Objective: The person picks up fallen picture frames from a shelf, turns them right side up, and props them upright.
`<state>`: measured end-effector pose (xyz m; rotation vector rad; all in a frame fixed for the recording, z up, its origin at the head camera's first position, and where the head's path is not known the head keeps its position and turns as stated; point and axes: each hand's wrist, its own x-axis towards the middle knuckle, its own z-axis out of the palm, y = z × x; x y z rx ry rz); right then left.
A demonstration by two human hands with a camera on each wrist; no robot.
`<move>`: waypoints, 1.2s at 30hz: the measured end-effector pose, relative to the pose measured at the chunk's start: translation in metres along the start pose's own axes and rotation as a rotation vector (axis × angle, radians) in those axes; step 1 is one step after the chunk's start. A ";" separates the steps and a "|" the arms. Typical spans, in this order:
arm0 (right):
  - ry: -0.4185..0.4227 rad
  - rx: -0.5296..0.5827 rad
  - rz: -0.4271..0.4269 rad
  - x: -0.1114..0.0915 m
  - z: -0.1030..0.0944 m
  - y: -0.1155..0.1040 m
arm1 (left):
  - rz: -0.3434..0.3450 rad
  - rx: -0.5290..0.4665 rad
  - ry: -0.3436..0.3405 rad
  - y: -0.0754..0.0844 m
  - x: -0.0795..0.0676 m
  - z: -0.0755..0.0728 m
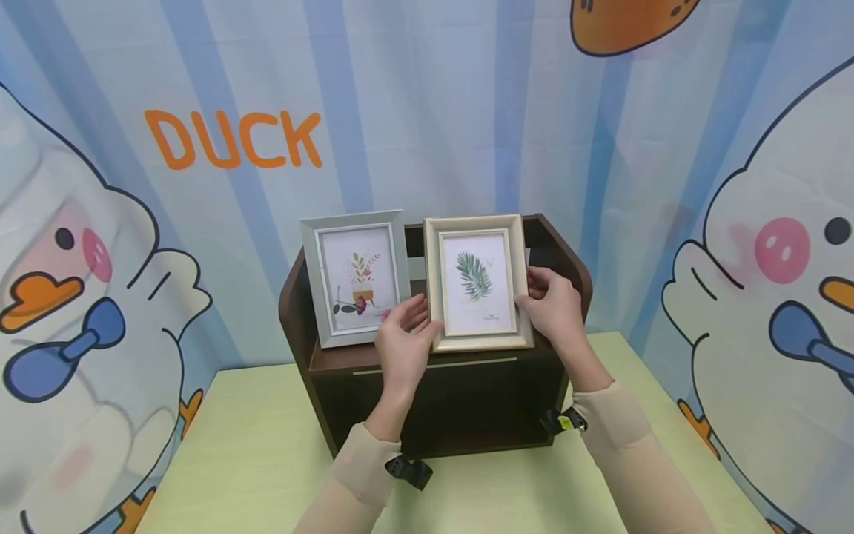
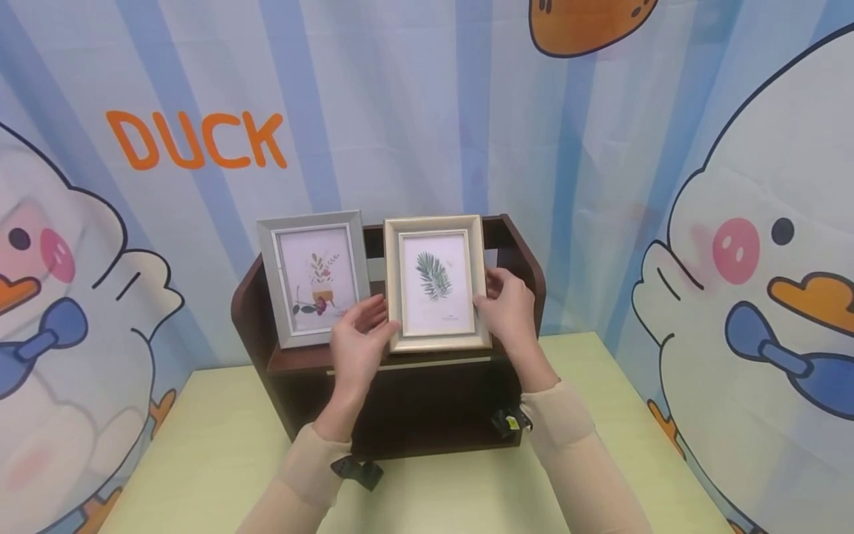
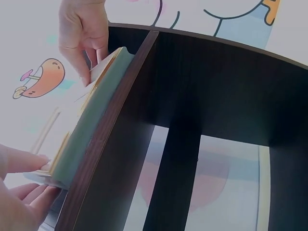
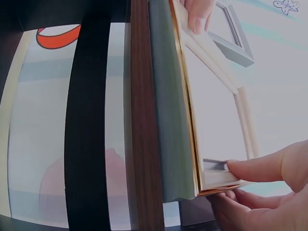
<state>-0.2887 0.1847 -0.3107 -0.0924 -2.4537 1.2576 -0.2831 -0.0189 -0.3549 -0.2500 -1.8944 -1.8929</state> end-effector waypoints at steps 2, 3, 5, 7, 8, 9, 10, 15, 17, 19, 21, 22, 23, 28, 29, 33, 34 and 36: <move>0.002 0.028 -0.007 0.000 0.000 0.000 | 0.005 -0.007 0.000 0.006 -0.001 0.000; 0.002 0.043 -0.010 0.000 -0.001 0.000 | 0.011 -0.009 0.001 0.010 -0.002 -0.001; 0.007 0.074 -0.012 0.000 -0.001 0.000 | 0.031 -0.017 0.003 0.016 -0.003 0.000; 0.012 0.098 -0.013 0.000 -0.001 0.000 | 0.051 -0.026 0.007 0.019 -0.003 0.000; 0.014 0.111 -0.014 -0.001 -0.001 0.000 | 0.056 -0.026 0.010 0.019 -0.003 0.001; 0.017 0.120 -0.017 -0.001 -0.001 0.000 | 0.065 -0.021 0.013 0.016 -0.001 0.001; 0.019 0.128 -0.021 -0.001 -0.001 0.001 | 0.074 -0.017 0.016 0.012 0.000 0.001; 0.034 0.159 -0.050 0.000 0.001 0.002 | 0.101 0.026 0.039 -0.003 0.007 0.003; 0.039 0.171 -0.063 0.000 0.001 0.003 | 0.103 0.034 0.047 -0.004 0.008 0.003; 0.042 0.179 -0.080 0.000 0.002 0.004 | 0.106 0.036 0.048 -0.004 0.009 0.003; 0.044 0.191 -0.100 0.000 0.002 0.005 | 0.104 0.038 0.048 -0.004 0.010 0.003; 0.046 0.198 -0.109 0.000 0.002 0.005 | 0.104 0.035 0.047 -0.004 0.010 0.003; 0.045 0.208 -0.119 0.000 0.002 0.006 | 0.103 0.034 0.046 -0.004 0.011 0.003; 0.038 0.271 -0.157 0.000 0.003 0.007 | 0.112 0.042 0.041 -0.003 0.012 0.002; 0.037 0.283 -0.164 0.000 0.003 0.007 | 0.112 0.046 0.042 -0.003 0.013 0.002; 0.045 0.304 -0.184 0.001 0.004 0.009 | 0.119 0.050 0.044 -0.003 0.014 0.002; 0.048 0.306 -0.189 0.002 0.005 0.009 | 0.120 0.051 0.044 -0.003 0.014 0.003; 0.055 0.312 -0.196 0.002 0.006 0.010 | 0.123 0.053 0.044 -0.003 0.014 0.003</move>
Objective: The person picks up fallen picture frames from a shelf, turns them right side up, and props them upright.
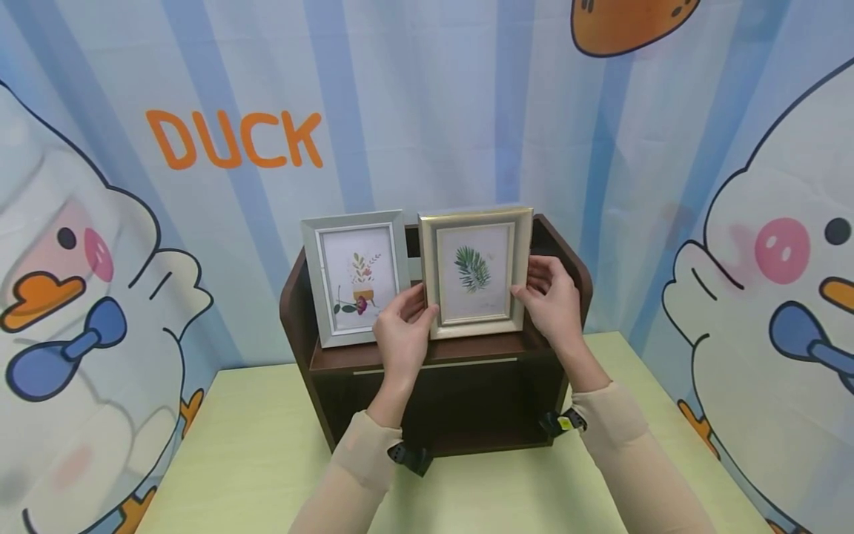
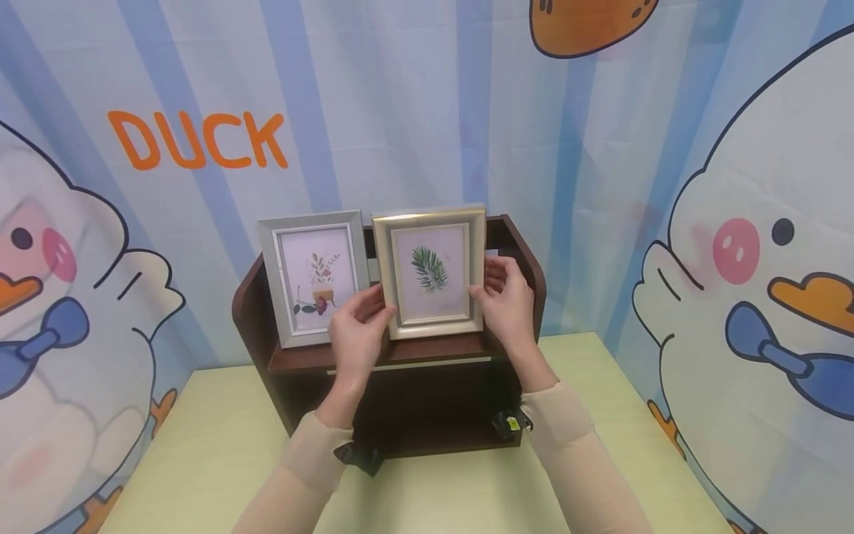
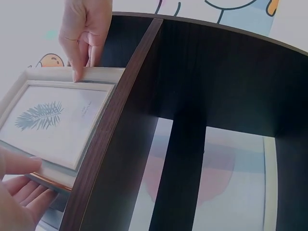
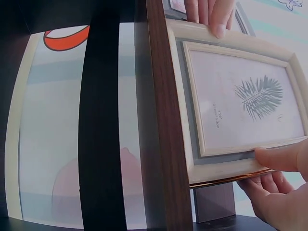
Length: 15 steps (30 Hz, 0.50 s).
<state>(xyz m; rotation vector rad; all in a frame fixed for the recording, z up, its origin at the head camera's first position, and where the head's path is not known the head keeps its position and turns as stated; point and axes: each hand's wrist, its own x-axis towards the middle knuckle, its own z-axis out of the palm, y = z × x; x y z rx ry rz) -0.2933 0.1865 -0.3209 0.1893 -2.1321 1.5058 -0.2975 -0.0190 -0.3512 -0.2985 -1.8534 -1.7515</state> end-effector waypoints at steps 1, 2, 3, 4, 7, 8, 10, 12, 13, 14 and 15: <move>0.004 0.007 -0.006 0.000 0.000 0.000 | 0.003 0.004 -0.001 0.000 0.000 0.000; 0.008 0.014 -0.011 -0.001 0.000 0.000 | 0.006 0.006 0.000 0.000 0.000 0.000; 0.012 0.022 -0.010 -0.002 0.000 -0.004 | 0.012 0.006 0.000 0.000 0.000 0.001; 0.017 0.026 -0.010 -0.004 0.001 -0.008 | 0.011 0.007 -0.003 0.005 0.000 0.000; 0.031 0.041 -0.017 -0.006 0.001 -0.015 | 0.022 0.016 -0.001 0.005 0.000 0.001; 0.035 0.043 -0.020 -0.005 0.002 -0.015 | 0.023 0.017 0.000 0.005 0.000 0.001; 0.044 0.037 -0.029 -0.003 0.003 -0.009 | 0.022 0.025 0.003 0.005 0.000 0.002; 0.052 0.029 -0.045 0.000 0.004 0.000 | 0.031 0.039 0.008 0.001 0.001 0.003; 0.057 0.027 -0.050 0.002 0.005 0.004 | 0.032 0.049 0.009 0.002 0.001 0.003; 0.061 0.018 -0.053 0.002 0.006 0.005 | 0.034 0.056 0.007 0.002 0.000 0.003; 0.065 0.012 -0.055 0.003 0.006 0.006 | 0.037 0.065 0.006 0.002 0.000 0.004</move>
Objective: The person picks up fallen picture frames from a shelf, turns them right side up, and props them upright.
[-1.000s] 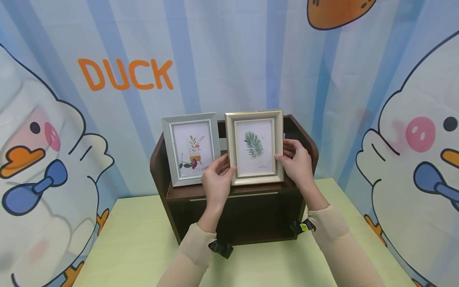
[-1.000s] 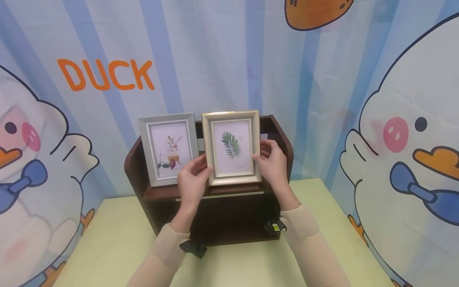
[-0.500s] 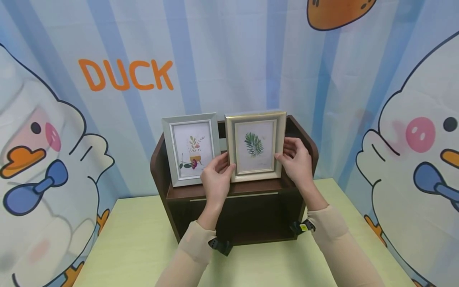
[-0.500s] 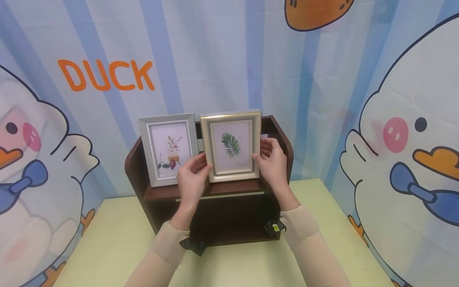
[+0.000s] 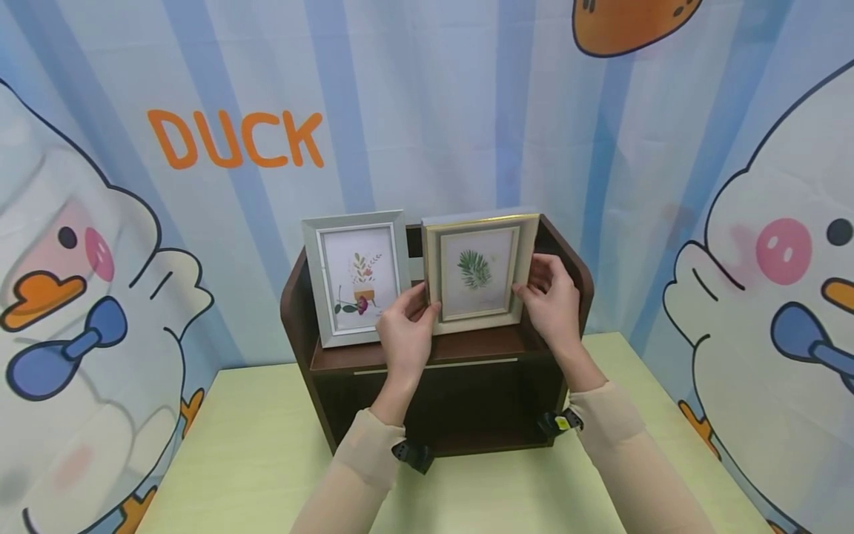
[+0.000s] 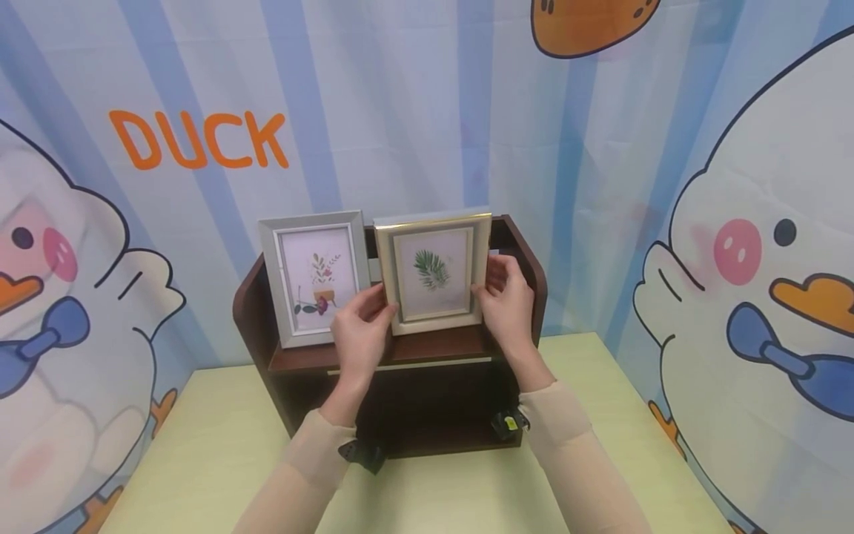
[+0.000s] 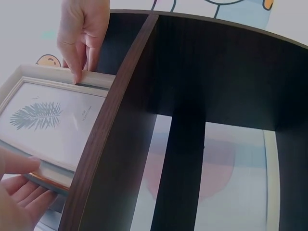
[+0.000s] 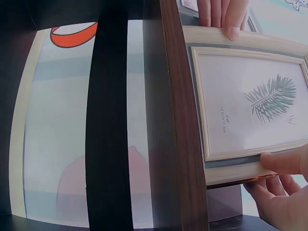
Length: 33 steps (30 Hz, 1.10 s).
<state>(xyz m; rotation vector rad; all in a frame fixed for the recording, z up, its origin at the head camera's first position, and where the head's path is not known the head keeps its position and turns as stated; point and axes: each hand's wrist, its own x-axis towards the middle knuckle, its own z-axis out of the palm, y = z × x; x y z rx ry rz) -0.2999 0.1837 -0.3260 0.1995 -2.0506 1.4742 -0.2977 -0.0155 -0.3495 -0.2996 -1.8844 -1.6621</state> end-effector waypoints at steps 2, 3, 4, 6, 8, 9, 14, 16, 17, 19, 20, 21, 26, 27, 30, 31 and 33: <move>0.008 -0.010 -0.004 0.000 0.001 0.001 | 0.009 0.022 -0.004 0.000 0.000 0.000; 0.011 -0.010 -0.003 0.000 0.001 0.001 | 0.013 0.032 -0.006 0.000 -0.001 0.000; 0.015 -0.011 -0.004 0.001 0.001 0.001 | 0.018 0.039 -0.007 0.000 -0.001 0.000; 0.022 -0.015 -0.005 0.001 0.002 0.001 | 0.030 0.050 -0.010 0.000 -0.001 0.000; 0.028 -0.020 -0.010 0.001 0.002 0.001 | 0.040 0.056 -0.008 0.000 -0.002 0.000; 0.030 -0.021 -0.013 0.001 0.002 0.002 | 0.044 0.056 -0.008 0.000 -0.002 0.000; 0.047 -0.054 -0.024 0.001 0.002 0.002 | 0.060 0.041 -0.001 -0.001 -0.004 0.001; 0.059 -0.069 -0.034 0.000 0.002 0.001 | 0.068 0.034 0.002 -0.001 -0.005 0.001; 0.069 -0.079 -0.045 0.000 0.002 0.001 | 0.071 0.032 0.004 0.000 -0.005 0.002; 0.092 -0.101 -0.080 -0.001 0.002 -0.001 | 0.080 0.026 0.011 0.000 -0.005 0.003; 0.107 -0.112 -0.104 -0.001 0.002 -0.002 | 0.083 0.022 0.014 0.000 -0.005 0.003; 0.124 -0.126 -0.129 -0.002 0.002 -0.003 | 0.083 0.017 0.015 0.001 -0.006 0.004; 0.193 -0.195 -0.246 -0.003 0.001 -0.011 | 0.088 0.003 0.027 -0.001 -0.006 0.007; 0.200 -0.198 -0.261 -0.002 0.000 -0.013 | 0.089 0.004 0.031 -0.001 -0.007 0.007; 0.208 -0.193 -0.293 -0.001 -0.002 -0.017 | 0.096 0.003 0.036 -0.001 -0.008 0.008; 0.209 -0.188 -0.299 -0.001 -0.002 -0.019 | 0.099 0.000 0.037 0.000 -0.008 0.008; 0.210 -0.183 -0.305 0.000 -0.003 -0.021 | 0.106 0.000 0.039 0.000 -0.009 0.008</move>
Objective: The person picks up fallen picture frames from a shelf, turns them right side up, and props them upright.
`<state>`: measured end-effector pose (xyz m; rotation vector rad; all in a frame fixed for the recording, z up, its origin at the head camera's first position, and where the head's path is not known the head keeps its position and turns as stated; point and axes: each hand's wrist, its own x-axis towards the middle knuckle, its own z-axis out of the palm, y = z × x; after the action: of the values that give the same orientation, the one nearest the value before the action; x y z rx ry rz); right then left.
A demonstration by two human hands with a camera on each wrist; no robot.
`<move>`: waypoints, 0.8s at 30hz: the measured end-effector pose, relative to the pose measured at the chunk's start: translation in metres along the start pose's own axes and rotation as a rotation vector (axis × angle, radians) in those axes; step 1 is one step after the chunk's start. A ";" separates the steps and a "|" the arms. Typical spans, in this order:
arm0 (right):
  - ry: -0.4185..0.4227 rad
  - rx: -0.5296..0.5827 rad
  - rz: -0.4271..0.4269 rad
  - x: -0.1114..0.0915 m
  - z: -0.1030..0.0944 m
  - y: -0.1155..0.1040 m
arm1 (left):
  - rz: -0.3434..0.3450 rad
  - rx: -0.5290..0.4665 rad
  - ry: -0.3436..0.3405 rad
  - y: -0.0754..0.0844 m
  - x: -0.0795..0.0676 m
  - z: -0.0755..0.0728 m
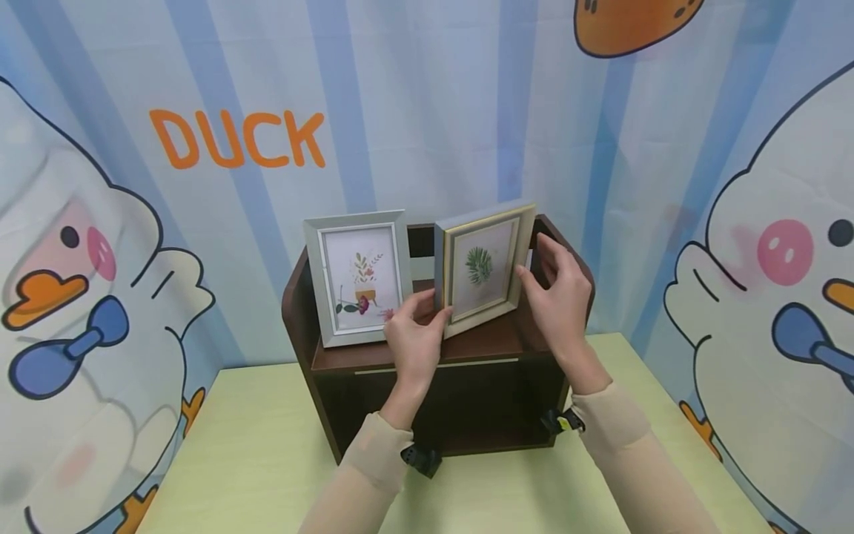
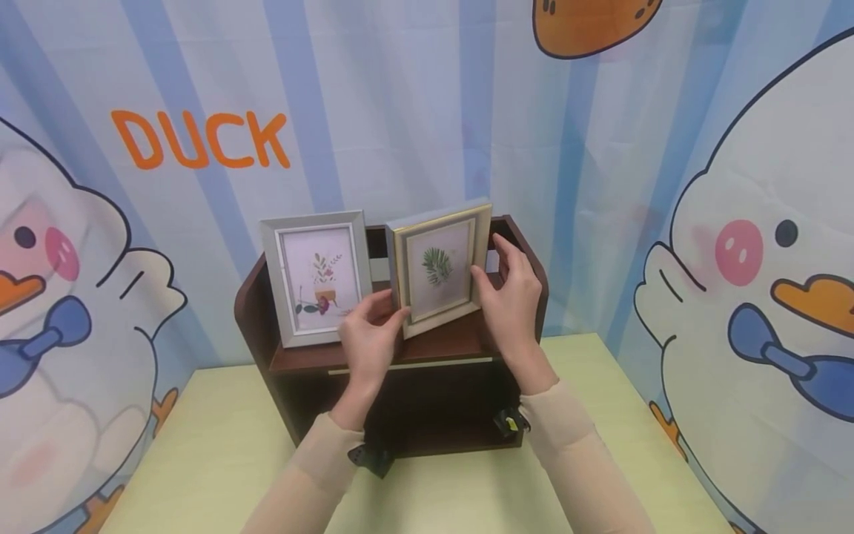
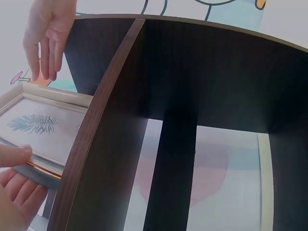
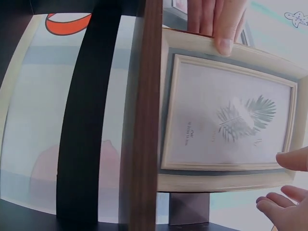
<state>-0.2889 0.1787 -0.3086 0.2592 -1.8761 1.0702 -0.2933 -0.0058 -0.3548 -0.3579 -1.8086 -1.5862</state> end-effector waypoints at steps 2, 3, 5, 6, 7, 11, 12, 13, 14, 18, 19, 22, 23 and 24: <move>0.002 0.010 -0.006 0.001 -0.001 -0.002 | 0.005 -0.005 0.004 0.000 -0.001 0.001; 0.004 0.017 -0.010 0.002 -0.002 -0.003 | 0.007 -0.005 0.007 0.000 -0.001 0.002; 0.009 0.025 -0.015 0.004 -0.002 -0.004 | 0.010 -0.006 0.015 0.000 -0.002 0.003; 0.011 0.032 -0.018 0.006 -0.003 -0.005 | 0.013 -0.005 0.018 0.000 -0.002 0.004; 0.014 0.043 -0.020 0.007 -0.003 -0.006 | 0.016 -0.004 0.022 0.001 -0.002 0.004; 0.024 0.076 -0.020 0.012 -0.005 -0.008 | 0.037 0.006 0.028 0.002 -0.004 0.007; 0.026 0.086 -0.019 0.013 -0.005 -0.009 | 0.041 0.008 0.029 0.003 -0.004 0.007; 0.028 0.095 -0.020 0.014 -0.006 -0.009 | 0.044 0.008 0.031 0.003 -0.004 0.008; 0.030 0.098 -0.020 0.014 -0.006 -0.010 | 0.045 0.010 0.032 0.004 -0.004 0.009; 0.026 0.117 -0.035 0.016 -0.009 -0.020 | 0.043 0.018 0.035 0.005 -0.006 0.011; 0.025 0.121 -0.040 0.017 -0.010 -0.025 | 0.045 0.025 0.036 0.005 -0.006 0.011; 0.019 0.132 -0.055 0.018 -0.013 -0.039 | 0.055 0.046 0.046 0.005 -0.008 0.013; 0.018 0.134 -0.059 0.018 -0.014 -0.043 | 0.060 0.053 0.051 0.005 -0.008 0.013; 0.017 0.135 -0.063 0.018 -0.015 -0.045 | 0.063 0.060 0.057 0.005 -0.009 0.014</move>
<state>-0.2640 0.1675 -0.2653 0.3835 -1.7714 1.1538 -0.2884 0.0104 -0.3571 -0.3354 -1.7803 -1.4813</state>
